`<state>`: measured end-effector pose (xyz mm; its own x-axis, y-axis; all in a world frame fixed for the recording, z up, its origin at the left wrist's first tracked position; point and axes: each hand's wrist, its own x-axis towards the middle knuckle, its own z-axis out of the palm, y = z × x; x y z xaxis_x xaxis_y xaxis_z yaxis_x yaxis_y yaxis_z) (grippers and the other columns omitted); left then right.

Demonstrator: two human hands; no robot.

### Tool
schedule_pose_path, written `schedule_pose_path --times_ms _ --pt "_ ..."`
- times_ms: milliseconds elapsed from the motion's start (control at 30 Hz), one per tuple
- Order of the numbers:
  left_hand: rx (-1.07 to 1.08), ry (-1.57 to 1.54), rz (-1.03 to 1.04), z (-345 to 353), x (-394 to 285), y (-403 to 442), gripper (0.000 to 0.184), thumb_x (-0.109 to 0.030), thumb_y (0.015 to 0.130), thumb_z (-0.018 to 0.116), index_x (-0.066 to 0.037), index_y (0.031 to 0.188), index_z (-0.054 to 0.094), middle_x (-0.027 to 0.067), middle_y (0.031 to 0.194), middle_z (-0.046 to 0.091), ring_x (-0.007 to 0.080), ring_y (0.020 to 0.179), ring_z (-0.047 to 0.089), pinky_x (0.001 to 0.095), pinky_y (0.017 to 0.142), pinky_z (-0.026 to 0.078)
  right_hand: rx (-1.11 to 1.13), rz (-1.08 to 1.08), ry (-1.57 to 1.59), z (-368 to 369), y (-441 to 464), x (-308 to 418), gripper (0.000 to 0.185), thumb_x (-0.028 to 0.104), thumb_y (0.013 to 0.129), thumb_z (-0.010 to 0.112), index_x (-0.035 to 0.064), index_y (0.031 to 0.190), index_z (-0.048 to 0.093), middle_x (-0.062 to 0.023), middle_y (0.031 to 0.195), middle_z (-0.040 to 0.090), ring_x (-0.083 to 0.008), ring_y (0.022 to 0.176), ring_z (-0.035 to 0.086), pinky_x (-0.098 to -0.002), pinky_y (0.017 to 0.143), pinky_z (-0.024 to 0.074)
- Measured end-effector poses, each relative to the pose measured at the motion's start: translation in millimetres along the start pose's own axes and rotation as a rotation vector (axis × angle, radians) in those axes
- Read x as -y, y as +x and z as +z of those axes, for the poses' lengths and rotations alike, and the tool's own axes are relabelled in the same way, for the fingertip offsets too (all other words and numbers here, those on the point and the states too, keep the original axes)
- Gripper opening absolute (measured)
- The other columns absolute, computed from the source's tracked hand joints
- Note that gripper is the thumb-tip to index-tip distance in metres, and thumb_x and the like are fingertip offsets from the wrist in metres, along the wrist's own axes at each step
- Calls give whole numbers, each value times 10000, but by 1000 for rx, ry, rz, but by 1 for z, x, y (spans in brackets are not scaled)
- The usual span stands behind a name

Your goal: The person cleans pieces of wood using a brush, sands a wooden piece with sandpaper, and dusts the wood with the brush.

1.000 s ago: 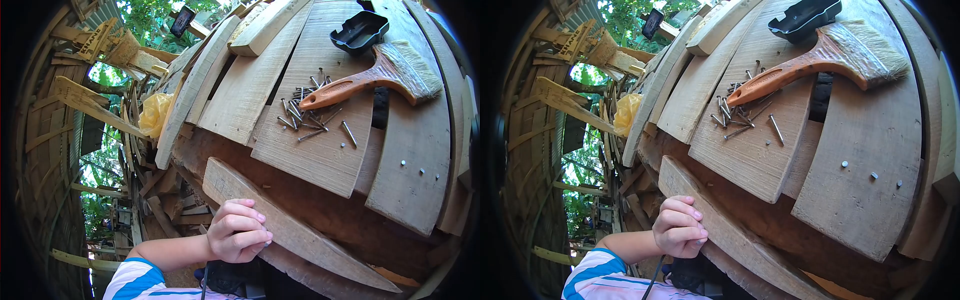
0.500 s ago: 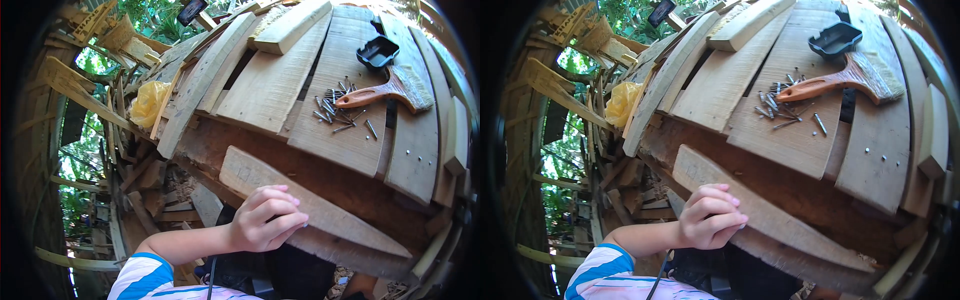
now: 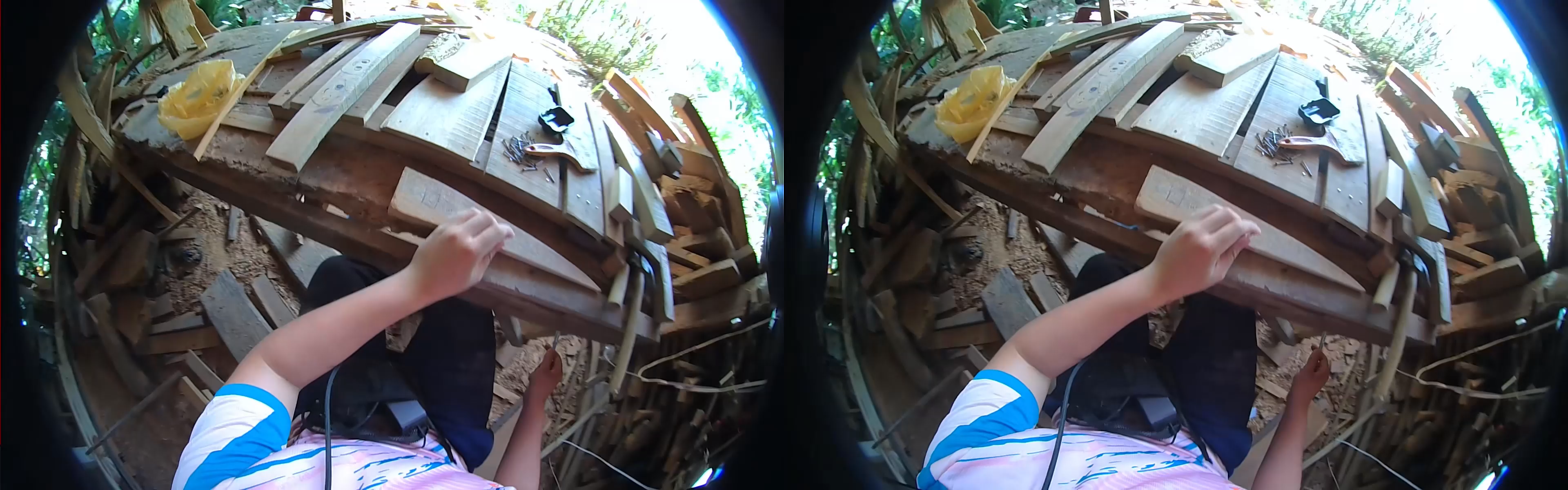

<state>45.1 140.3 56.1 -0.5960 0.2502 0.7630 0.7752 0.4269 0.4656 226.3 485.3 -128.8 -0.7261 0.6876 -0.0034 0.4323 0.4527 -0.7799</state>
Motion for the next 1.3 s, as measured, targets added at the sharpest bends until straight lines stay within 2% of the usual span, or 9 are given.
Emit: schedule_pose_path --times_ms 33,100,367,433,567,700,833,1133,1300 --pt "-7 -22 -9 -1 -2 -1 128 -52 896 719 -46 1017 676 108 968 670 319 921 667 424 833 557 -120 -309 -40 -14 -25 11 314 256 1086 539 -13 1061 698 -168 953 713 -314 909 667 -395 848 504" --pt "36 -38 -101 -3 -3 -2 103 -71 920 698 -40 1014 670 136 980 692 348 964 673 440 839 554 -72 -376 -44 -33 -58 39 273 197 1101 509 6 1017 686 -109 918 679 -237 911 639 -388 853 501" --pt "-28 -89 -40 -1 2 -1 102 -80 946 676 -48 1043 672 123 933 684 338 925 684 449 815 552 25 -447 -91 -73 -100 165 192 174 1087 548 13 1094 652 -163 862 694 -307 724 662 -403 675 508" --pt "-14 -69 -54 0 1 -2 103 -73 947 672 -48 1046 670 116 915 675 325 913 682 440 809 551 -153 -922 7 -68 -73 198 205 185 1098 522 18 1141 632 -117 846 635 -217 689 544 -356 637 437" --pt "-2 -57 -46 1 4 -2 107 -64 938 675 -44 1043 667 118 905 666 322 908 674 443 804 546 -211 -753 37 -49 0 271 277 180 1086 526 14 1291 613 -134 975 674 -251 787 600 -361 759 488" --pt "1 -76 -64 -1 2 -2 114 -62 932 682 -37 1042 670 125 903 669 330 899 675 451 807 545 -257 -676 -108 -4 83 289 596 261 1039 603 10 1547 420 -206 1215 637 -292 969 633 -402 910 511" --pt "-44 -85 -88 -2 3 -2 91 -66 936 687 -31 1020 682 142 943 723 347 923 704 440 821 558 -313 -882 -14 28 63 271 601 133 942 645 -4 1494 448 -250 1337 564 -415 1250 542 -490 1091 417" --pt "-35 -31 -71 -2 1 1 91 -76 936 707 -38 1018 719 141 967 739 350 905 715 419 801 564 -297 -857 -77 27 46 270 213 121 875 671 44 1071 705 -156 1079 700 -362 1053 639 -462 950 510" --pt "-45 6 -81 -3 0 0 92 -79 940 713 -47 1026 726 134 970 744 338 898 718 409 799 560 -273 -845 -129 30 43 273 136 145 886 661 55 958 732 -133 984 725 -340 967 663 -445 916 524"
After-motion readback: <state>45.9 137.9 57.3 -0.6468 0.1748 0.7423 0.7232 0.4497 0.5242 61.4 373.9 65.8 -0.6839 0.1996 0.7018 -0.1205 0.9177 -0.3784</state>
